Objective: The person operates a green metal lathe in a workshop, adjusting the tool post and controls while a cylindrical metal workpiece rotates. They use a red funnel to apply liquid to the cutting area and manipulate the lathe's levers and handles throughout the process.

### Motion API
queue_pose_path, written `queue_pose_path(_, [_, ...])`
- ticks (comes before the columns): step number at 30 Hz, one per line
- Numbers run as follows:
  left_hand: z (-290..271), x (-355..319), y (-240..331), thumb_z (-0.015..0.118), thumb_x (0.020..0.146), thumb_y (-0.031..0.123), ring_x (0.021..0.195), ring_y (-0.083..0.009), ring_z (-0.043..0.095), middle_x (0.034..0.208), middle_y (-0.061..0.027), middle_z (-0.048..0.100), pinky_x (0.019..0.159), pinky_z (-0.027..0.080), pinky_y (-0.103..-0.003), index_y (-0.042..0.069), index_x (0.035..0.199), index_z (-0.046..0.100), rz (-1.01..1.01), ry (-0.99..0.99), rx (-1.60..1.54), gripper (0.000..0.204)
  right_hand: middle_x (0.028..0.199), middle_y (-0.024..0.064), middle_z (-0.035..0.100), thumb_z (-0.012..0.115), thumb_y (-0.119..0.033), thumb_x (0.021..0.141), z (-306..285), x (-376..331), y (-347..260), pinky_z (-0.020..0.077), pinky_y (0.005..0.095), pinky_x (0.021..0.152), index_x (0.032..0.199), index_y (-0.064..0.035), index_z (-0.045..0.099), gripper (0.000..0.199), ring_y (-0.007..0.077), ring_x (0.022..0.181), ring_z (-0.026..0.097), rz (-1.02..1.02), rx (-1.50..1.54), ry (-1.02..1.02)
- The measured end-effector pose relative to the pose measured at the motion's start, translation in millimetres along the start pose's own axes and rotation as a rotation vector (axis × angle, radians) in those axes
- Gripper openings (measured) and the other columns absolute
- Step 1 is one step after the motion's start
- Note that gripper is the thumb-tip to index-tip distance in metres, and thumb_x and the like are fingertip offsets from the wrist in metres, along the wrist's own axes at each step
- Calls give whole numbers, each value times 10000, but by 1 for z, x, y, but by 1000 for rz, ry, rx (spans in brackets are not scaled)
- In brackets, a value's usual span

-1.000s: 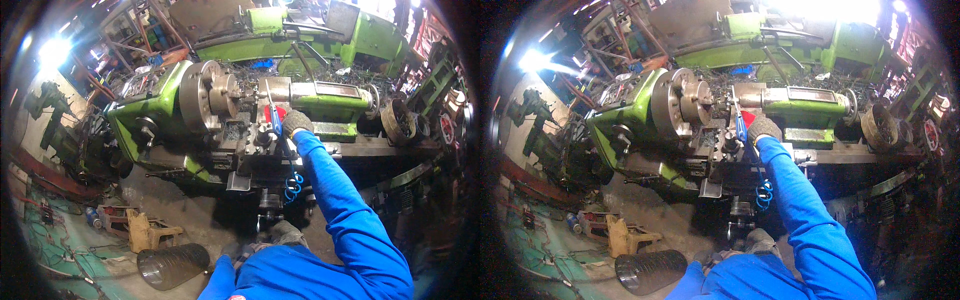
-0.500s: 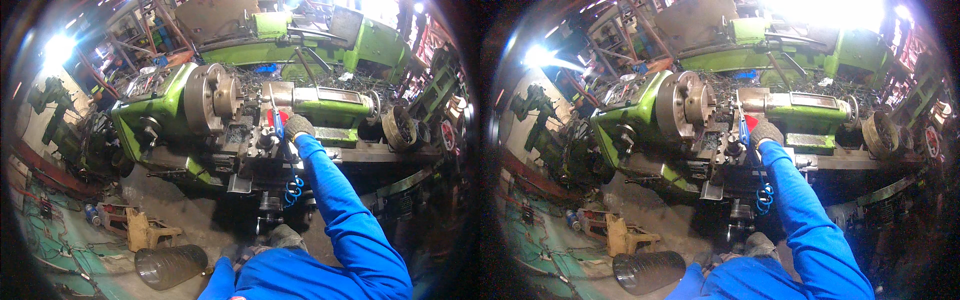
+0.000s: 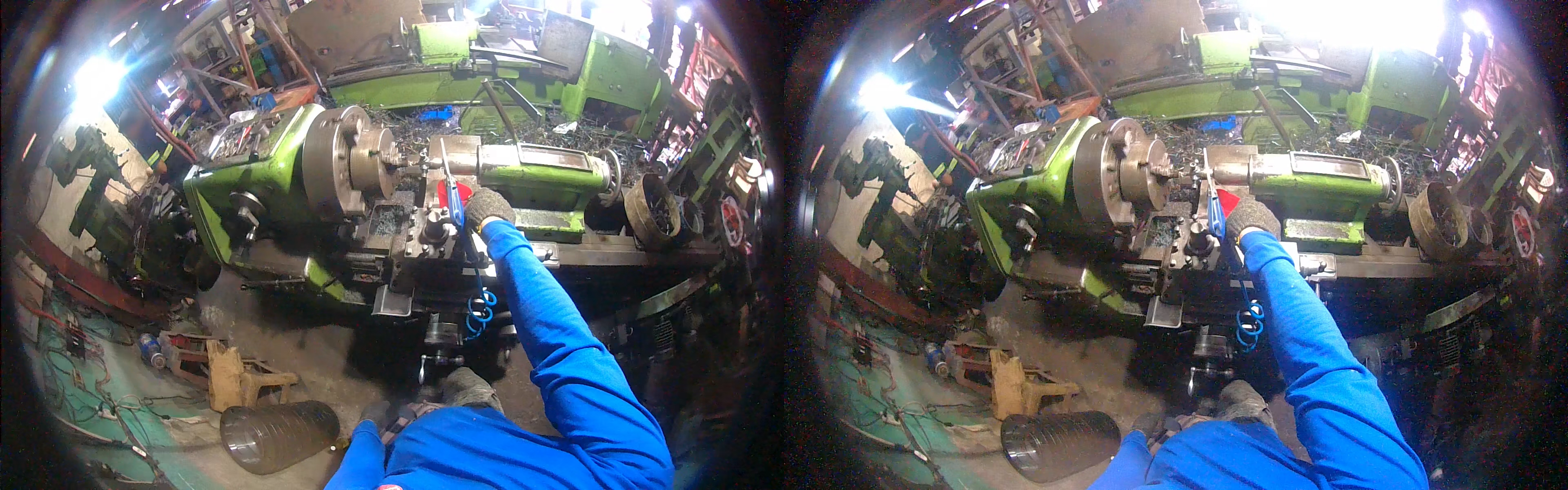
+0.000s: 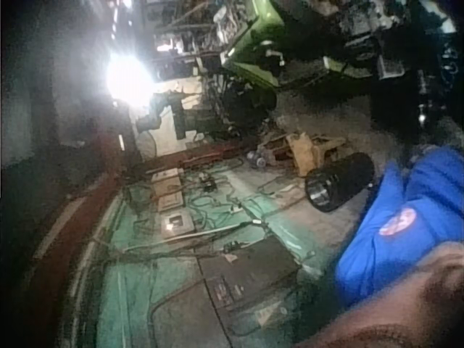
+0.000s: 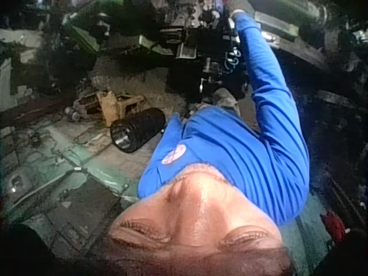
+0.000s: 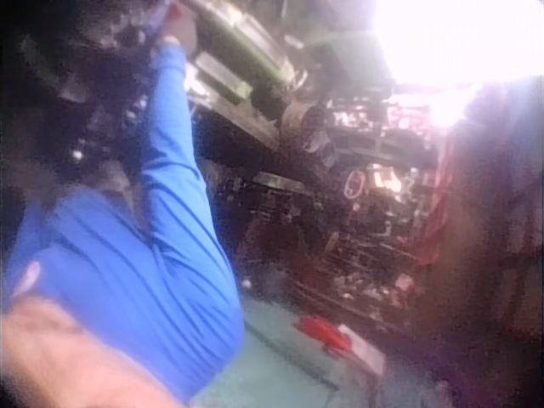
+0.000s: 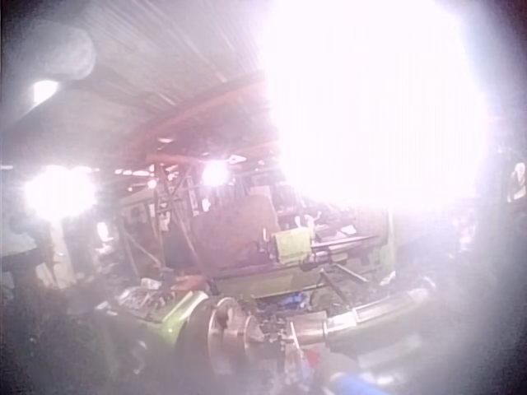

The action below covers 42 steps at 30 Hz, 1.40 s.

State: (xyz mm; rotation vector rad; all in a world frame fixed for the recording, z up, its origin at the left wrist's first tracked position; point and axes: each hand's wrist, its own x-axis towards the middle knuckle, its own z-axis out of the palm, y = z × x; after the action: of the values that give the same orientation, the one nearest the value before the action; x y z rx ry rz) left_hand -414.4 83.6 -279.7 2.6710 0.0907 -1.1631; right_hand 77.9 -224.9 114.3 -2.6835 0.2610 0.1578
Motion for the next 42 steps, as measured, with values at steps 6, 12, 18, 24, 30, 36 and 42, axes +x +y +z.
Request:
queue_pose_path(6, [-11,-9,6,609,952,250,1182,-424,655,1260,-203,700,1011,517,-506,99,1187,724,6,22,-99,302,1256,194,714,625,-364,916,7,7,5,541,479,1018,1193,-119,767,397,364,1190,685,-9,-6,-4])
queue_pose_path(12, [-17,-10,8,602,954,254,1178,-425,656,1253,-205,702,1011,516,-506,96,1175,729,18,-3,-73,300,1248,198,715,613,-349,918,11,10,7,540,484,1015,1193,-118,764,390,374,1183,683,-8,14,27])
queue_pose_path(18, [-19,-9,8,595,956,258,1175,-426,657,1246,-207,704,1011,515,-506,93,1163,735,15,-5,-74,300,1252,202,713,615,-360,926,11,8,6,542,482,1013,1198,-115,762,395,372,1181,684,-18,19,28])
queue_pose_path(24, [-23,-3,14,587,958,262,1172,-426,658,1239,-209,706,1011,515,-507,90,1152,740,10,2,-82,301,1235,198,721,646,-401,912,9,6,7,549,486,1001,1206,-156,762,400,379,1172,686,-23,37,24])
queue_pose_path(30, [-29,6,21,580,960,265,1168,-427,660,1232,-210,709,1011,514,-507,87,1140,746,-4,5,-93,303,1252,193,719,554,-281,945,-13,-20,1,547,495,1006,1218,-115,733,366,372,1170,694,-117,26,8])
queue_pose_path(36, [-41,-6,38,573,962,269,1165,-428,661,1225,-212,711,1011,513,-507,85,1128,752,-72,22,-125,306,1104,213,738,602,-285,917,-13,-21,6,562,514,939,1108,-125,735,283,404,1055,717,-273,59,31])
queue_pose_path(42, [-52,-36,51,566,964,273,1161,-429,662,1218,-214,713,1011,512,-508,82,1117,757,-145,-9,-100,311,828,207,720,622,-314,946,4,-23,22,557,551,741,1010,-141,692,198,430,832,722,-440,272,74])
